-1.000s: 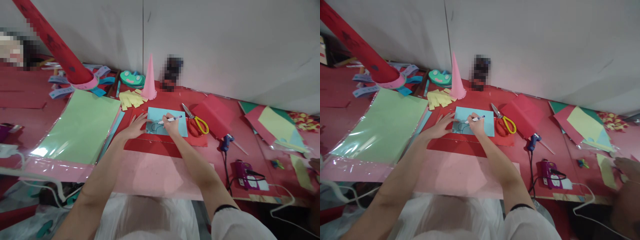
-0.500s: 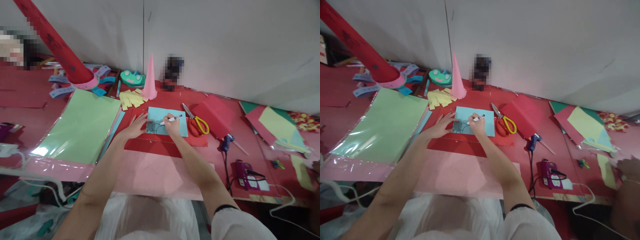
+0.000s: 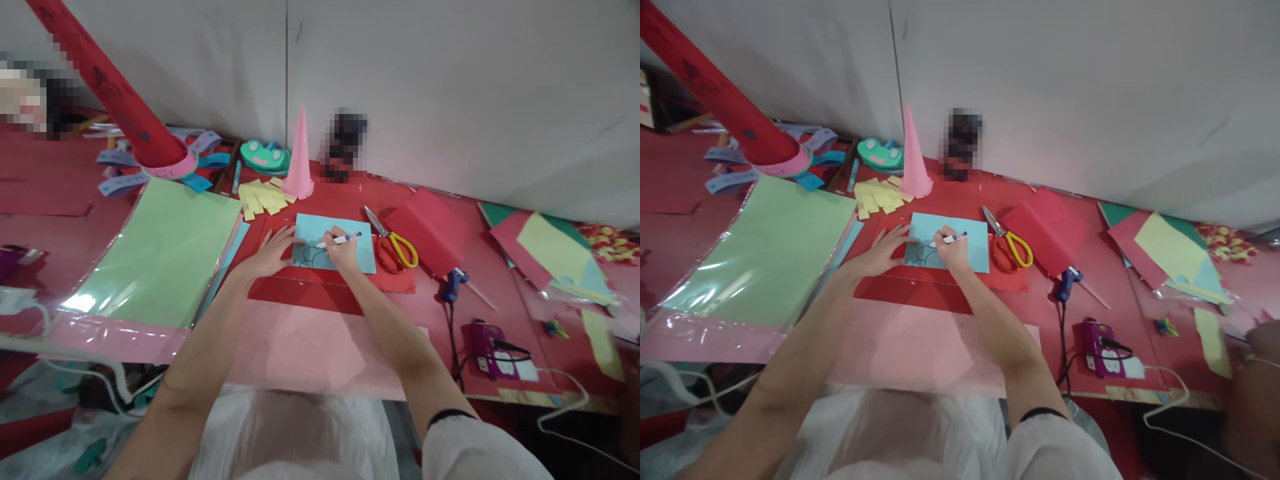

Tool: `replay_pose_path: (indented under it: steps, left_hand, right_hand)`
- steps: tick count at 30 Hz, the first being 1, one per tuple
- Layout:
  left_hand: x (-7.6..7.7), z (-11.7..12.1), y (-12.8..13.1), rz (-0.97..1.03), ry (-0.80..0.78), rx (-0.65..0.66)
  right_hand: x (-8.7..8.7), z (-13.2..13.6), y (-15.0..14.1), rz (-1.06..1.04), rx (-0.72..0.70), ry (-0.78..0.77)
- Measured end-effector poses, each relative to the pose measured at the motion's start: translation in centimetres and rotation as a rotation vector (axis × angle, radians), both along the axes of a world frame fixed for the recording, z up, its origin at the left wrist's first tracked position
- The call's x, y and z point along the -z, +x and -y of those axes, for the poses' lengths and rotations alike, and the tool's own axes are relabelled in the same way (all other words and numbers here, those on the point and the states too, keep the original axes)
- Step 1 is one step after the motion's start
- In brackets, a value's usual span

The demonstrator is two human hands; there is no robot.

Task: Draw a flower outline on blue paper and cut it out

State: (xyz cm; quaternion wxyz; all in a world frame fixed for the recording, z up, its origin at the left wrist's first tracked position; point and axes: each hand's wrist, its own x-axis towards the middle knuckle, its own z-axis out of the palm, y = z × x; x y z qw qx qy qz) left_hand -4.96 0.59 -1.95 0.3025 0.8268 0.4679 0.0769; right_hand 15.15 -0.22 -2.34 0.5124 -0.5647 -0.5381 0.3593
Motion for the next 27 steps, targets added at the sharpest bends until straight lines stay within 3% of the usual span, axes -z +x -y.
replay_pose_path:
  steps: [13, 27]
  left_hand:
    - [0.52, -0.17, -0.22, 0.036, 0.008, 0.013]
    - [-0.14, 0.01, -0.07, -0.007, -0.005, 0.02]
  right_hand:
    - [0.37, -0.13, 0.08, -0.009, 0.085, 0.018]
    - [0.7, -0.41, 0.44, -0.09, 0.13, -0.03]
